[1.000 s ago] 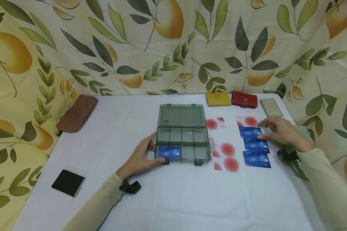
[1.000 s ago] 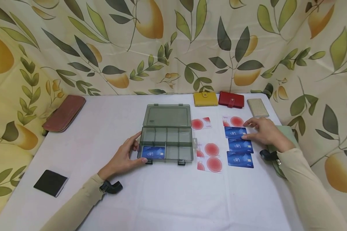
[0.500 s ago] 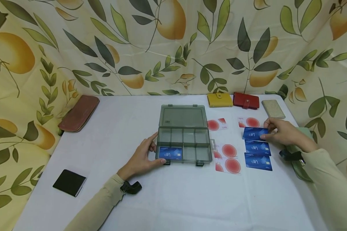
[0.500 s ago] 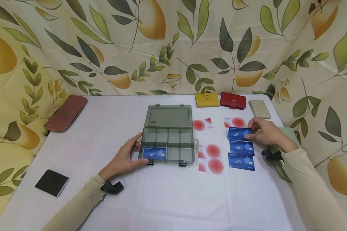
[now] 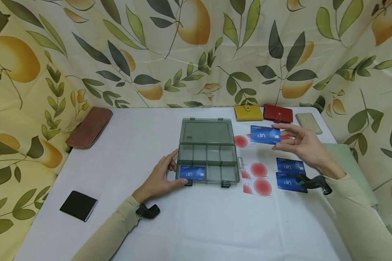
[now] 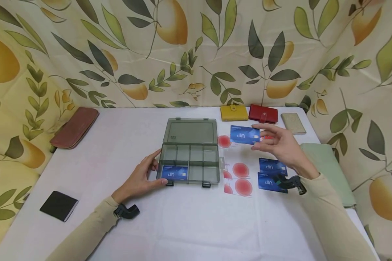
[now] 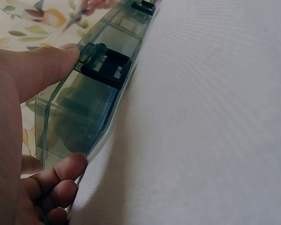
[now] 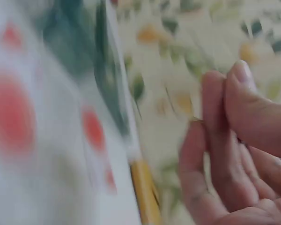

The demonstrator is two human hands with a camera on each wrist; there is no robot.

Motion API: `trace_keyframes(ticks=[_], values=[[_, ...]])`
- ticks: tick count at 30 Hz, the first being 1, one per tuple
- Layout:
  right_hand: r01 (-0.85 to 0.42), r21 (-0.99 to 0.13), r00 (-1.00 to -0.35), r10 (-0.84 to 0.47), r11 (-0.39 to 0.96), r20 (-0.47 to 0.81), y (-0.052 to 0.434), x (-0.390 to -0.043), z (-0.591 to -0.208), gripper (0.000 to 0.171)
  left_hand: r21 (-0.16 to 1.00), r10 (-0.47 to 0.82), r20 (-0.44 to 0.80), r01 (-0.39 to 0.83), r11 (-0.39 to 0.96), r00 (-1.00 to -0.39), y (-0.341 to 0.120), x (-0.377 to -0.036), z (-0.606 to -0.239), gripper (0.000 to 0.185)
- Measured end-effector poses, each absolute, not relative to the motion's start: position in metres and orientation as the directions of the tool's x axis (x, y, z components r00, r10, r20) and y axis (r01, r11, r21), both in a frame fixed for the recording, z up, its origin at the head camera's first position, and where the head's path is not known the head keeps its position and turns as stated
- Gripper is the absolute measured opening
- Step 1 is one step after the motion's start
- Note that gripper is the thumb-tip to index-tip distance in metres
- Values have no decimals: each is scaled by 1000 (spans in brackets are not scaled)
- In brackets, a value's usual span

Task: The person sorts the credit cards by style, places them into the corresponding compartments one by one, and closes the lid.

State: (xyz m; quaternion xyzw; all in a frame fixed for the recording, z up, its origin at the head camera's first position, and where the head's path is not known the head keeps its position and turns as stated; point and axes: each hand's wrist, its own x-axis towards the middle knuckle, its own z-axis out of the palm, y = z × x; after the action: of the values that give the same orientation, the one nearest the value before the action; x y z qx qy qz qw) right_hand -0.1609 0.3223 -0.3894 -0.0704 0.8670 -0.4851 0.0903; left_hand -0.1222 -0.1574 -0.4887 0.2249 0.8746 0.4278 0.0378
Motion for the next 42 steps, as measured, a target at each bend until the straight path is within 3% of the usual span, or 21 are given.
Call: trace_keyframes(ticks=[4,7,15,24,29,35,42], values=[[-74,-921,-958,-285,382,-41,274,-154,-397,64,762,433,137,375,528,-891,-156,-124,-488,107],[-160,-917,-927,-375,365,13,239,-151,-409,63,762,438,139,378,525,-888,-155,-124,-487,107],[-417,-791,-830,-541,447,131,165,-141,-429,64,769,437,135,372,520,-889,-153,-126,-486,107],[-529,-681,-784,-599,507,163,141,-140,-442,60,768,431,142,374,520,-891,-153,-127,-487,108],[-510,-694,-796,-584,508,158,163,-142,-431,58,763,432,145,379,524,-890,-153,-126,-487,108],[-471,-621,-862,-478,627,172,243,-151,-410,56,768,426,126,360,529,-896,-154,-123,-488,108],[-264,-450,-938,-335,853,-85,344,-149,-406,64,763,421,125,358,537,-898,-157,-122,-489,107]])
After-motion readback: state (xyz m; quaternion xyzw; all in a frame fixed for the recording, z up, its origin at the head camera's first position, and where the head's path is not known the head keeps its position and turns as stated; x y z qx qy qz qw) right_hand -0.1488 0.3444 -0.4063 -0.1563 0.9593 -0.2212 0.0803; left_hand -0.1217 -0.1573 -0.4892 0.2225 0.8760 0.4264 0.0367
